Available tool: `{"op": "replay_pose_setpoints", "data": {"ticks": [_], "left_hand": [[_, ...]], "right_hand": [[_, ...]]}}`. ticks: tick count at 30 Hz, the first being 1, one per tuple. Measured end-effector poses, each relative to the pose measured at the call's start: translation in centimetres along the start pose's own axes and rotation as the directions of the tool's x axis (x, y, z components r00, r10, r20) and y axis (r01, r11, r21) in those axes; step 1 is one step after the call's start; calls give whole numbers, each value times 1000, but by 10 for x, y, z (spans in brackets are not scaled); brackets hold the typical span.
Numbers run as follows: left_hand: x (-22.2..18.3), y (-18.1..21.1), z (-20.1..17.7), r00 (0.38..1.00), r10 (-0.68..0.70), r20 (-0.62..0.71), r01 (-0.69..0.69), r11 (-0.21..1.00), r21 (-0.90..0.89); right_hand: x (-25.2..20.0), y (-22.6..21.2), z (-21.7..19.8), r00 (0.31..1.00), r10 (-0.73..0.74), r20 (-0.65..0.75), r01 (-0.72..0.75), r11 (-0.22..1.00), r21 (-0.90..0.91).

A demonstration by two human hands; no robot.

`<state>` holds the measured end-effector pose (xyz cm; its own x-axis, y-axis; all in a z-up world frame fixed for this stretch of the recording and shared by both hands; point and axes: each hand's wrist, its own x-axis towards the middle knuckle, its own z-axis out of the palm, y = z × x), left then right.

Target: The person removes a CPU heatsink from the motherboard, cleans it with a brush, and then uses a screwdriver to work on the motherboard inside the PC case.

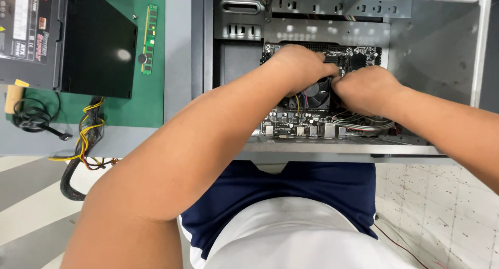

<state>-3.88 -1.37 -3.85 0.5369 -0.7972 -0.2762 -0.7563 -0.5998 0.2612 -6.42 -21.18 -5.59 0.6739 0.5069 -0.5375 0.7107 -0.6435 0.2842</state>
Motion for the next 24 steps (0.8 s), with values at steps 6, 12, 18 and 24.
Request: {"op": "replay_pose_setpoints", "data": {"ticks": [6, 12, 18, 24], "left_hand": [[12, -2, 0, 999, -18, -27, 18, 999, 26], [21, -5, 4, 998, -45, 37, 43, 998, 41], [-3, 0, -12, 996, -65, 67, 63, 998, 25], [-38, -16, -67, 981, -194, -3, 190, 965, -180]], "right_hand": [[-2, -1, -15, 999, 6, 42, -6, 1000, 15], [-7, -5, -42, 996, 11, 94, -18, 997, 72], [-3, 5, -43, 991, 61, 116, -82, 978, 192], [-6, 5, -33, 999, 38, 20, -41, 981, 188]]}}
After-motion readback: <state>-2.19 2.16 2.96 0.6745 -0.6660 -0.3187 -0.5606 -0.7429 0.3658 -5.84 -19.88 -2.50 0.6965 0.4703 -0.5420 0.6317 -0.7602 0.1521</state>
